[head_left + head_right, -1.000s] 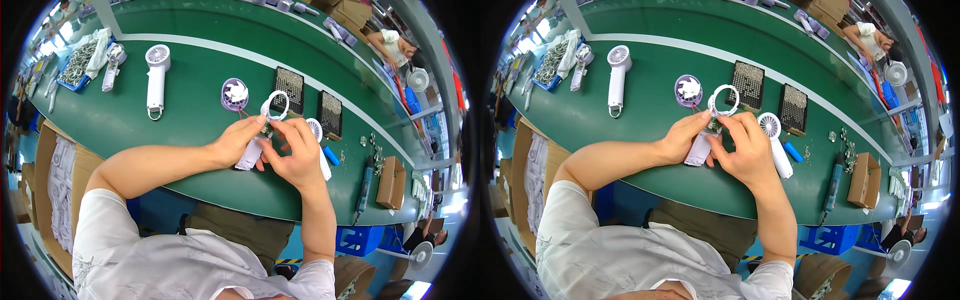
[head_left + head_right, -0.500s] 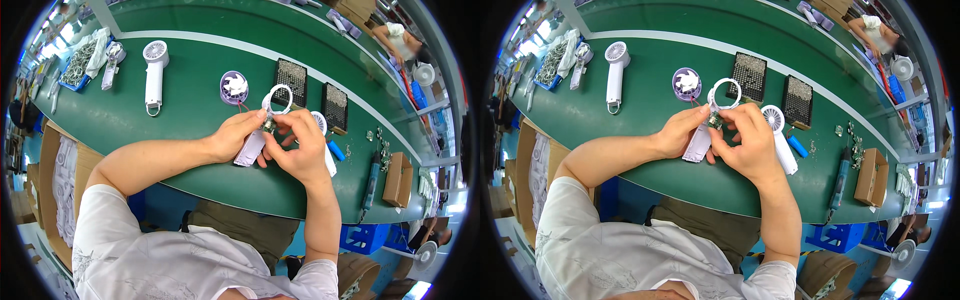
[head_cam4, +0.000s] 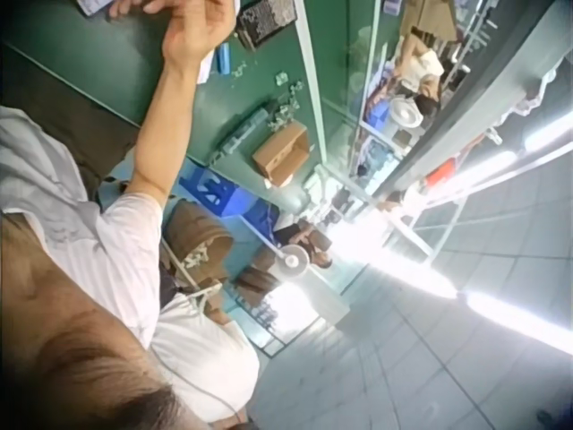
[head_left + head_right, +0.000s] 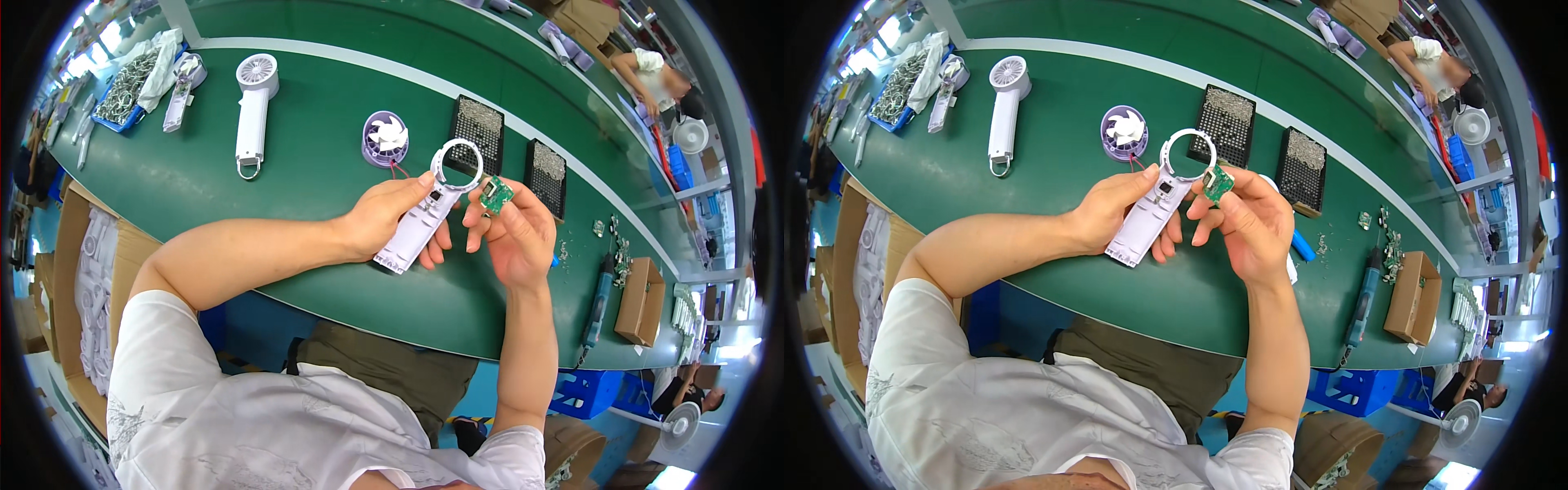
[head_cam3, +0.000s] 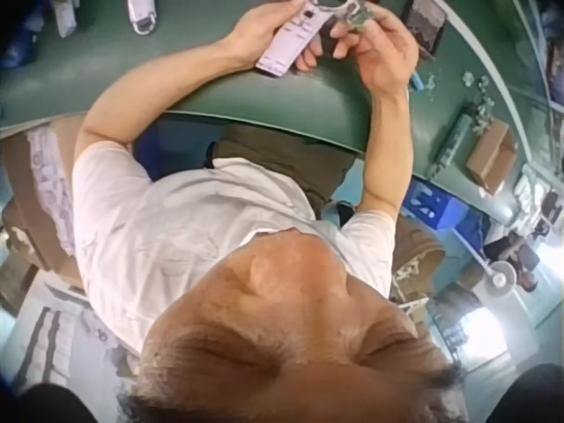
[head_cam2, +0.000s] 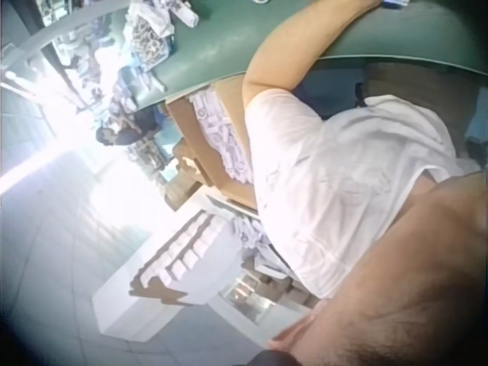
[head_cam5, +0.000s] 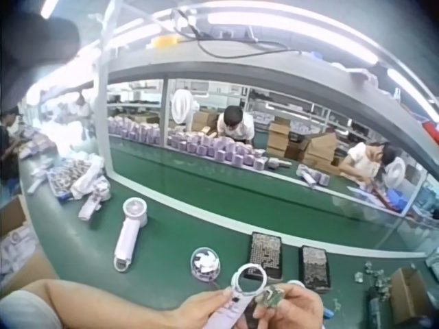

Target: Assembling handheld portable fans on an electronics factory production line.

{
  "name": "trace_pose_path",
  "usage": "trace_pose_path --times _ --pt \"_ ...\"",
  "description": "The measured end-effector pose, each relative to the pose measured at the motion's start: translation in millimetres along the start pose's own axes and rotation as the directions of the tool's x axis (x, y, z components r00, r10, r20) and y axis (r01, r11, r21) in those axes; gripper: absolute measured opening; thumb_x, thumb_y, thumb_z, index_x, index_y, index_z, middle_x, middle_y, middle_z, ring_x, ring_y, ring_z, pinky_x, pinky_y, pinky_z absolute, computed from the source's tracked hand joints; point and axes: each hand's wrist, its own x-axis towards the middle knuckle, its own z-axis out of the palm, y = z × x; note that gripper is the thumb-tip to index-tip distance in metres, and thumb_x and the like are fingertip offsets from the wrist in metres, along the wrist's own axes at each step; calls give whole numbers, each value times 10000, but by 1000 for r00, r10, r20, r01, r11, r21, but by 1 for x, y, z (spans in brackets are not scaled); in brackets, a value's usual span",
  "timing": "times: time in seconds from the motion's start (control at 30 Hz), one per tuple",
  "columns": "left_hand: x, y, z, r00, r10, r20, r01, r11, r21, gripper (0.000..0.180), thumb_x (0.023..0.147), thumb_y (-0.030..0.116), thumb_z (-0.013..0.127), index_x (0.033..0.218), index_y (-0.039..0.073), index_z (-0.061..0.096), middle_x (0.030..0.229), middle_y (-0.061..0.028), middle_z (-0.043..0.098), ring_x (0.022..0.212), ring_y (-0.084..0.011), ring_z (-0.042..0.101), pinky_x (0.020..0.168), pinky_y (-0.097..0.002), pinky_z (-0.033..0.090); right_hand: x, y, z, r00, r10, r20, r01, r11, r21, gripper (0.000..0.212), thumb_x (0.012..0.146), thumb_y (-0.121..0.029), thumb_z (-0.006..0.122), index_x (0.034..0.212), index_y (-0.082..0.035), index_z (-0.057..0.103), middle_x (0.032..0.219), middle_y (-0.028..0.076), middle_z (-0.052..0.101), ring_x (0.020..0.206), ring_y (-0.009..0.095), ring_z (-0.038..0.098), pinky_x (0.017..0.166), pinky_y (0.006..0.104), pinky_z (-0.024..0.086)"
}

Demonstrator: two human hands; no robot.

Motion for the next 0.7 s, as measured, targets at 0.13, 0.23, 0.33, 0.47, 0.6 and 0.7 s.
trace_pose_path --times 0.13,0.23,0.33,0.47,0.6,0.7 --pt "0 0 1 1000 5 2 -5 1000 28 649 1130 495 274 1328 -63 538 959 -227 691 785 -310 729 703 -421 638 1 0 1 1000 6 30 -10 990 138 455 1061 -175 542 1385 143 522 1159 258 676 926 289 704 615 363 627" --pt "-1 0 4 1000 12 -9 -12 999 37 655 1130 500 269 1278 -66 561 959 -230 696 769 -300 732 666 -400 638 0 0 2 999 -1 34 -4 988 156 501 1072 -212 527 1410 156 494 1161 256 671 937 286 696 612 362 624" --pt "-2 2 5 1000 4 -23 -3 999 44 665 1129 505 262 1207 -70 587 957 -239 703 737 -293 733 616 -374 635 0 1 3 1000 17 21 -20 986 167 510 1067 -223 540 1408 154 498 1154 252 671 930 283 694 609 356 621" --pt "-1 2 5 999 -3 -53 5 999 48 693 1127 513 256 1132 -82 612 942 -246 709 699 -297 735 588 -364 632 -1 2 3 999 40 1 -40 995 89 545 1052 -258 533 1414 146 483 1156 227 653 928 295 676 580 359 590" --pt "-2 5 -1 998 -63 -24 65 995 71 712 1126 520 262 1113 -96 619 924 -252 706 708 -316 745 604 -388 642 0 1 6 998 -2 -60 1 1000 -12 509 1036 -234 561 1394 124 515 1147 219 670 970 293 691 717 387 603" --pt "-2 4 1 997 -46 -58 46 999 -9 664 1109 513 379 1023 -99 621 863 -227 702 672 -333 745 596 -414 645 1 1 8 993 -42 -115 36 998 -48 456 1032 -195 578 1373 106 546 1129 200 691 988 280 703 834 411 599"
